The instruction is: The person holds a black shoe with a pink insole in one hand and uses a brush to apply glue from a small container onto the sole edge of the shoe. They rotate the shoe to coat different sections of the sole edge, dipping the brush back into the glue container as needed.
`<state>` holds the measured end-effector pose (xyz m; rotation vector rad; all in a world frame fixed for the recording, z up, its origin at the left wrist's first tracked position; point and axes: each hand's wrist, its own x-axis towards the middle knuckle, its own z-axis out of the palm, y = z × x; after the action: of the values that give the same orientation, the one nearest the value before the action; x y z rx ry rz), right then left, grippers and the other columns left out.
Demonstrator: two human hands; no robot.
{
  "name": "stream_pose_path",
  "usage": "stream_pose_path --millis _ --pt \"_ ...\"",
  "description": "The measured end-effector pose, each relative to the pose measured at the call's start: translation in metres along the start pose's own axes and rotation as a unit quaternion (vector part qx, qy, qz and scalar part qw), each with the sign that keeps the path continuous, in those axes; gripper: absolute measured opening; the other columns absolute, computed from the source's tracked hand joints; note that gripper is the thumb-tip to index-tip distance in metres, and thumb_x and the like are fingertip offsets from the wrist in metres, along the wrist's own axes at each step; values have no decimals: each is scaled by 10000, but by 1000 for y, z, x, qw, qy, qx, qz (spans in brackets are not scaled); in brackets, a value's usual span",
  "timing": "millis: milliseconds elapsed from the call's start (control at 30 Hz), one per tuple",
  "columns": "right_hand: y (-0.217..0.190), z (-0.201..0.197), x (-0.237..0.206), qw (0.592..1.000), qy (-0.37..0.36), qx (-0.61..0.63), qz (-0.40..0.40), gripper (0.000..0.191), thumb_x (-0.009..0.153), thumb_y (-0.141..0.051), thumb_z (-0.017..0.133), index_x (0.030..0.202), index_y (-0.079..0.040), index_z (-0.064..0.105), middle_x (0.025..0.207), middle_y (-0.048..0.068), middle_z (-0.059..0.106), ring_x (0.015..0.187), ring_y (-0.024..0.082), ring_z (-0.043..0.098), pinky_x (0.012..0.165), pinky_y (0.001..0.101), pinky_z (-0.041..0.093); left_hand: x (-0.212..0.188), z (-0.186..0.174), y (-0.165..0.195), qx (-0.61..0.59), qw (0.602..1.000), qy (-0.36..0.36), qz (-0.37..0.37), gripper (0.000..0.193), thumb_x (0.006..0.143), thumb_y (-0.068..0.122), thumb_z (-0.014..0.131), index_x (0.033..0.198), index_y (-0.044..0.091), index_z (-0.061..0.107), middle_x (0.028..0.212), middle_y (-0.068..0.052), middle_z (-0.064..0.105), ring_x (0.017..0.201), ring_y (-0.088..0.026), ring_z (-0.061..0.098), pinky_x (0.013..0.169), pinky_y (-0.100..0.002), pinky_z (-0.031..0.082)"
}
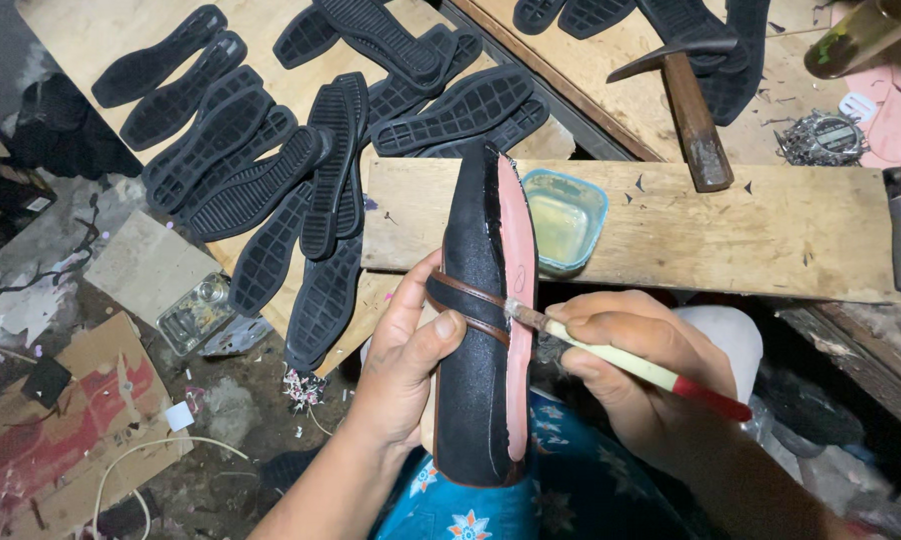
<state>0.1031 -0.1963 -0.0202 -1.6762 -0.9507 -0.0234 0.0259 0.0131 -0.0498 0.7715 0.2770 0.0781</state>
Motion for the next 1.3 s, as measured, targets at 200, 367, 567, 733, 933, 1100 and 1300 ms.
stream_pose_path --millis 200,367,567,733,933,1100,1300 --pt "2 0 0 1000 -8 18 -10 231 986 -68 681 1170 -42 542 1137 195 721 1010 252 765 868 334 629 1 2 2 9 1000 8 4 795 865 218 775 1538 37 393 1287 -141 627 1131 -217 652 998 -370 550" --pt "9 -2 2 999 -22 27 -11 230 969 -57 684 1163 -63 561 1130 197 720 1009 258 762 866 339 625 2 4 8 9 1000 13 -15 762 871 202 751 1528 21 410 1225 -167 654 1080 -228 684 950 -379 582" --pt "9 -1 -7 998 -36 42 4 252 974 -72 685 1192 -81 558 1175 184 714 1047 255 758 881 337 627 3 7 6 -26 999 24 -9 687 914 164 710 1518 14 419 1217 -150 655 1066 -205 680 947 -368 584" --pt "8 4 -4 995 -51 -48 -65 343 907 -89 755 1185 -115 556 1172 179 694 1018 266 752 823 338 635 2 11 2 -26 998 56 15 641 941 156 678 1516 22 427 1225 -134 648 1060 -194 671 939 -366 580" --pt "5 -2 3 991 -96 -66 -66 419 786 -124 826 1135 -127 593 1145 141 698 949 304 751 758 369 617 3 6 1 32 997 60 28 675 921 182 704 1519 41 425 1236 -120 648 1072 -183 659 950 -358 564" --pt "5 -7 -1 991 -100 -62 -71 421 794 -121 827 1138 -123 584 1141 142 695 947 301 746 753 358 608 3 3 0 43 997 52 31 732 892 219 748 1520 40 417 1237 -127 648 1085 -193 656 961 -352 557" --pt "3 -9 -9 996 -62 69 4 185 992 -82 666 1150 -56 576 1082 113 727 980 208 760 843 332 630 3 -1 5 78 996 39 37 766 884 254 758 1533 25 421 1285 -134 637 1128 -199 653 1003 -360 544"
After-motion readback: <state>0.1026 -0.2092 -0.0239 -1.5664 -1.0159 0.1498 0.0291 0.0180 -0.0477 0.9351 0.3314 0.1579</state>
